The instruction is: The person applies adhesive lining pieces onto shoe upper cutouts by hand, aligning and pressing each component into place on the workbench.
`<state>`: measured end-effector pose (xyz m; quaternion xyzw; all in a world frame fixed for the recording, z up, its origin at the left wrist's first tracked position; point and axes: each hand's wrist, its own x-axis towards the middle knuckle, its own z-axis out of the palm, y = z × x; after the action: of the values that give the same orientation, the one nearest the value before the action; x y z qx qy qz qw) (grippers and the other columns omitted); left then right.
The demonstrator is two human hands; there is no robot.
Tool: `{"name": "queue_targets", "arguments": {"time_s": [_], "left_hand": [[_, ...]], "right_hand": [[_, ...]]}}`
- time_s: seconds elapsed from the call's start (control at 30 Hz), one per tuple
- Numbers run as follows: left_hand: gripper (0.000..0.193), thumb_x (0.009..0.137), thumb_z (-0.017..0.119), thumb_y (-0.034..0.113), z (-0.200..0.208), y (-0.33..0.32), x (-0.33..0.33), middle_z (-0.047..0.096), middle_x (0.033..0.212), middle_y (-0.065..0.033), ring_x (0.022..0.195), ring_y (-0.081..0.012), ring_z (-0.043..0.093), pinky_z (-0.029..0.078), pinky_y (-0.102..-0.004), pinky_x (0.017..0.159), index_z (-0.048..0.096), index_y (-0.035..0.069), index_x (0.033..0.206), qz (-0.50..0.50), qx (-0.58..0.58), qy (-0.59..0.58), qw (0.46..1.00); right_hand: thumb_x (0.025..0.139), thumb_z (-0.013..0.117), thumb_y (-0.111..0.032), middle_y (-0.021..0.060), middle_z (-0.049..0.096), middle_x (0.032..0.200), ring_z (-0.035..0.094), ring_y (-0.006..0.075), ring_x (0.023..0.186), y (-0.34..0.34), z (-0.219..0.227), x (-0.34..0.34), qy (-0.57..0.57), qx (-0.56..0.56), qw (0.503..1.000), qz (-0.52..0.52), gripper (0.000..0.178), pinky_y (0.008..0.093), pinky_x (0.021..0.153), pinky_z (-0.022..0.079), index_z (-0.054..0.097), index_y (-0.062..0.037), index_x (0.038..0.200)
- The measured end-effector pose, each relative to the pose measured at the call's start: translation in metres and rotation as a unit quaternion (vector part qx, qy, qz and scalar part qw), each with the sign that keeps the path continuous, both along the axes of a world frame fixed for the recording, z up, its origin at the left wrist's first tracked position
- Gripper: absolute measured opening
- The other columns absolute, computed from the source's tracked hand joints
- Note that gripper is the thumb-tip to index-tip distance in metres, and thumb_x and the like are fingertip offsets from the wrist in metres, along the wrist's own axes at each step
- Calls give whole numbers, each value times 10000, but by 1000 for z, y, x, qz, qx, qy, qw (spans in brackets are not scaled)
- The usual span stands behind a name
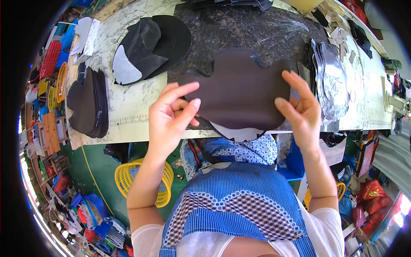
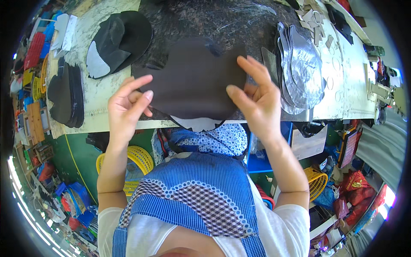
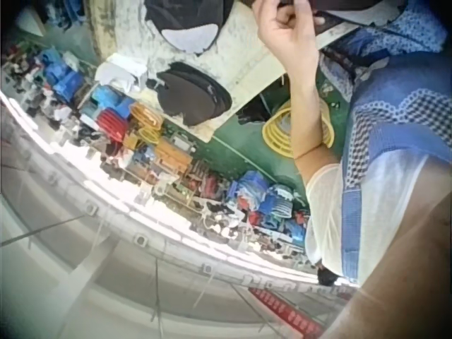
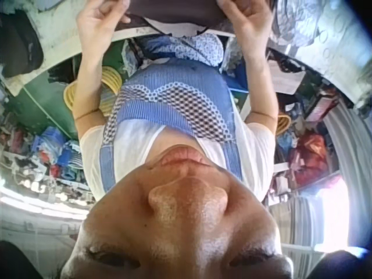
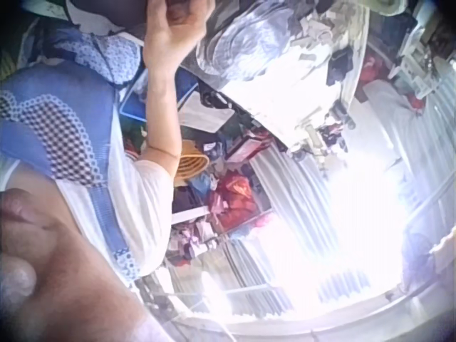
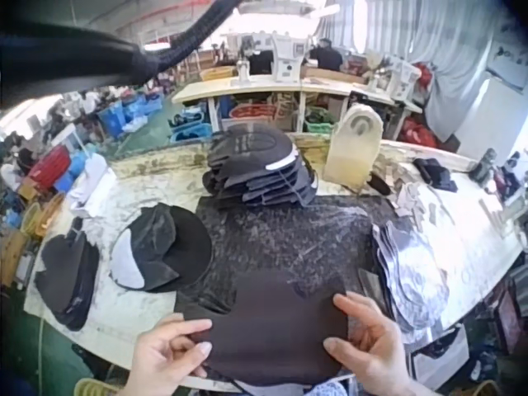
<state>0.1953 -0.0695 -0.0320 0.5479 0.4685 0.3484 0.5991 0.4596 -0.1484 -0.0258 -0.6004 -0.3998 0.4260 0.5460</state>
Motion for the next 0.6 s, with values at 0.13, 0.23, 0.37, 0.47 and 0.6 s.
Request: {"name": "queue_targets", "arguments": {"time_s": [0.13,0.23,0.37,0.47,0.6], "left_hand": [[321,880,662,-33,-17,-4,0,527,1172,-72,677,-23,571,536,-187,575,652,-26,1200,-10,-12,10,1000],[314,878,648,-59,-25,-2,-2,504,1179,-75,700,-28,587,554,-192,587,651,-32,1191,-11,-3,2,1000],[327,849,684,-43,-27,-1,4,497,1137,-54,697,-41,556,519,-190,563,679,20,1170,-11,19,15,1000],[364,794,745,5,-20,0,2,502,1100,-45,681,-78,498,458,-223,558,711,88,1146,-66,211,242,945],[366,765,725,-18,-10,12,-27,544,1094,-52,758,-131,495,445,-265,686,713,67,1121,-2,361,291,886]], "right_hand": [[836,642,106,150,357,1464,649,106,814,-13,-17,-12,2,-21,999,-23,583,186,638,523,466,69,1390],[823,640,109,133,387,1427,599,62,734,-21,-28,-12,-50,-26,998,-13,598,166,604,492,477,45,1395],[781,666,79,136,413,1394,535,44,654,-20,-36,-15,-126,-32,991,-31,620,176,562,453,522,-8,1378],[768,685,54,135,441,1344,516,60,625,-9,-17,-12,-233,-80,969,-1,597,198,560,444,547,-6,1346],[661,591,113,136,504,1216,564,146,715,-13,-3,37,-383,-61,918,-77,583,279,650,486,630,-29,1225]]}}
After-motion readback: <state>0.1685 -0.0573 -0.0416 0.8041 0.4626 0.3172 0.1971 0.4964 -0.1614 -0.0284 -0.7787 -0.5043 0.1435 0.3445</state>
